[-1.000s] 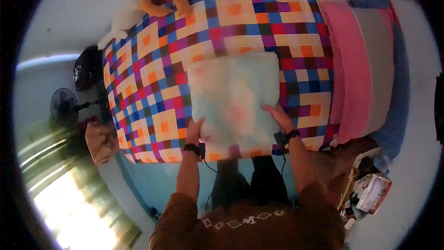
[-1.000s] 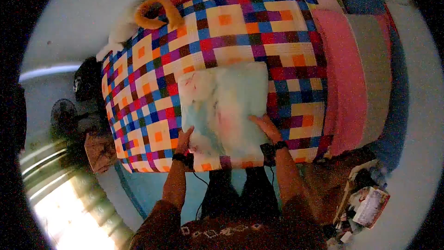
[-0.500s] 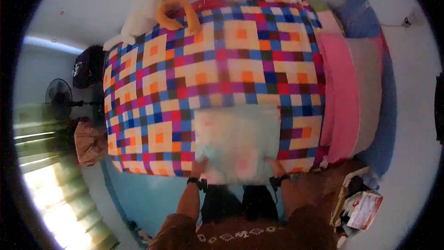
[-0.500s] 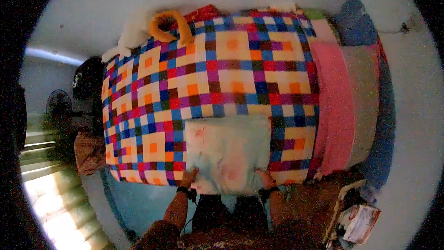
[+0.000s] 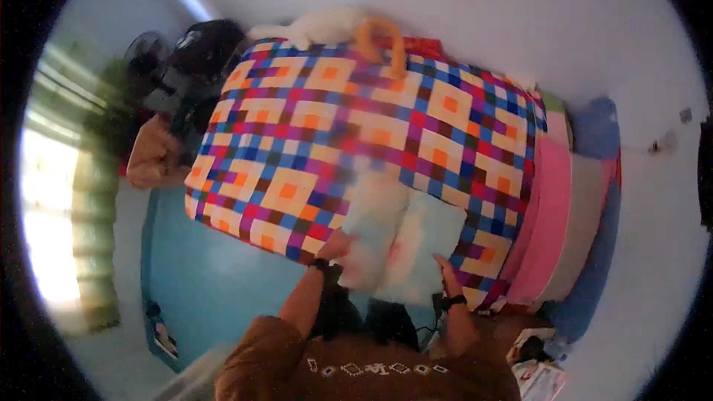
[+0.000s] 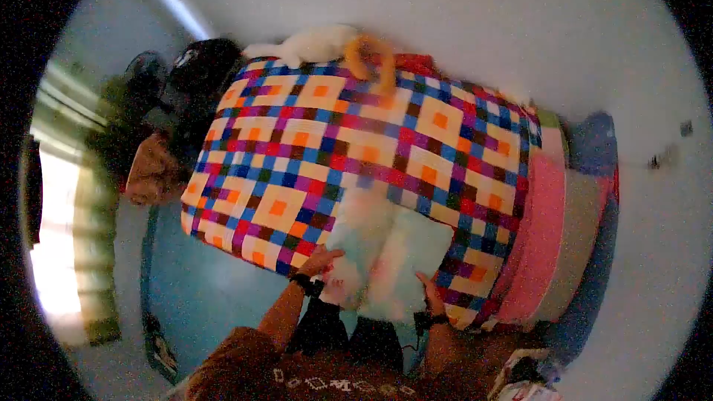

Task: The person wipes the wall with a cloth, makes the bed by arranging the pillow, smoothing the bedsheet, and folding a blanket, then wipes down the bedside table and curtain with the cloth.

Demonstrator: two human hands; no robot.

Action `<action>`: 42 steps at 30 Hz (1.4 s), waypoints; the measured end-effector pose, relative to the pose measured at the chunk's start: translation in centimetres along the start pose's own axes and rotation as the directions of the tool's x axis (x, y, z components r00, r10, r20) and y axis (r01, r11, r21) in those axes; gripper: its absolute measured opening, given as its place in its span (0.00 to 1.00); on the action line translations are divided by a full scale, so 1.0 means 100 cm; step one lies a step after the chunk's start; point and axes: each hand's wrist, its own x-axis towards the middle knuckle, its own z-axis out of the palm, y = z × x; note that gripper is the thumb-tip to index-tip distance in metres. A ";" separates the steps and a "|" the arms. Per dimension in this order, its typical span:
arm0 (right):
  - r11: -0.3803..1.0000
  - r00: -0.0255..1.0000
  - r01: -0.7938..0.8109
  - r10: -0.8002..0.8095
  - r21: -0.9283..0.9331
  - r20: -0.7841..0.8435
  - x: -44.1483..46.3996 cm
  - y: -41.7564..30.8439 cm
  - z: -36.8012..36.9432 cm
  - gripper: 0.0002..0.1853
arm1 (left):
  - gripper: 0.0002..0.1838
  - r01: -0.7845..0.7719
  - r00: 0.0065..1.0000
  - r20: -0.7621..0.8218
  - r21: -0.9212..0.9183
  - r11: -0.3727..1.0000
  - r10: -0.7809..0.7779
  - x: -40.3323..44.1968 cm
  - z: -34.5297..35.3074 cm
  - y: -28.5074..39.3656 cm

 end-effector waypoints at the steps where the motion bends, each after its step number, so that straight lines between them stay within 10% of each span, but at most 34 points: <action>1: 0.994 0.988 -0.109 0.105 -0.032 -0.112 -0.021 -0.037 0.019 0.30 | 0.17 -0.054 0.999 -0.003 0.006 0.999 0.054 0.003 -0.007 -0.012; 4: 0.993 0.996 0.082 -0.084 0.079 0.025 -0.073 -0.083 0.050 0.28 | 0.19 -0.206 0.976 -0.085 -0.037 0.978 0.202 -0.037 -0.026 -0.001; 7: 0.834 0.864 0.496 -0.446 -0.243 0.232 -0.145 -0.121 0.119 0.23 | 0.20 -0.125 0.991 -0.045 0.090 0.988 0.130 -0.089 -0.074 -0.003; 11: 0.975 0.981 -0.170 0.182 -0.144 0.069 -0.170 -0.123 0.204 0.20 | 0.20 -0.315 0.935 -0.161 0.025 0.949 0.315 -0.144 -0.132 -0.049; 17: 0.988 0.990 0.034 -0.012 -0.152 0.144 -0.254 -0.133 0.385 0.25 | 0.20 -0.451 0.860 -0.346 -0.173 0.875 0.375 -0.283 -0.218 -0.055; 20: 0.943 0.948 -0.204 0.257 -0.262 0.186 -0.206 -0.094 0.385 0.25 | 0.21 -0.183 0.953 -0.297 -0.396 0.900 0.064 -0.330 -0.256 -0.080; 27: 0.889 0.630 -0.072 0.392 -0.452 0.671 -0.162 -0.072 0.482 0.30 | 0.17 -0.196 0.902 -0.431 -0.390 0.900 0.010 -0.386 -0.296 -0.115; 35: 0.830 0.721 0.225 0.211 -0.510 0.660 -0.082 -0.028 0.581 0.27 | 0.15 -0.063 0.873 -0.467 -0.398 0.915 -0.143 -0.386 -0.389 -0.147; 42: 0.787 0.846 0.426 -0.171 -0.446 0.506 0.002 -0.101 0.682 0.22 | 0.15 -0.312 0.801 -0.597 -0.347 0.885 0.047 -0.297 -0.564 -0.098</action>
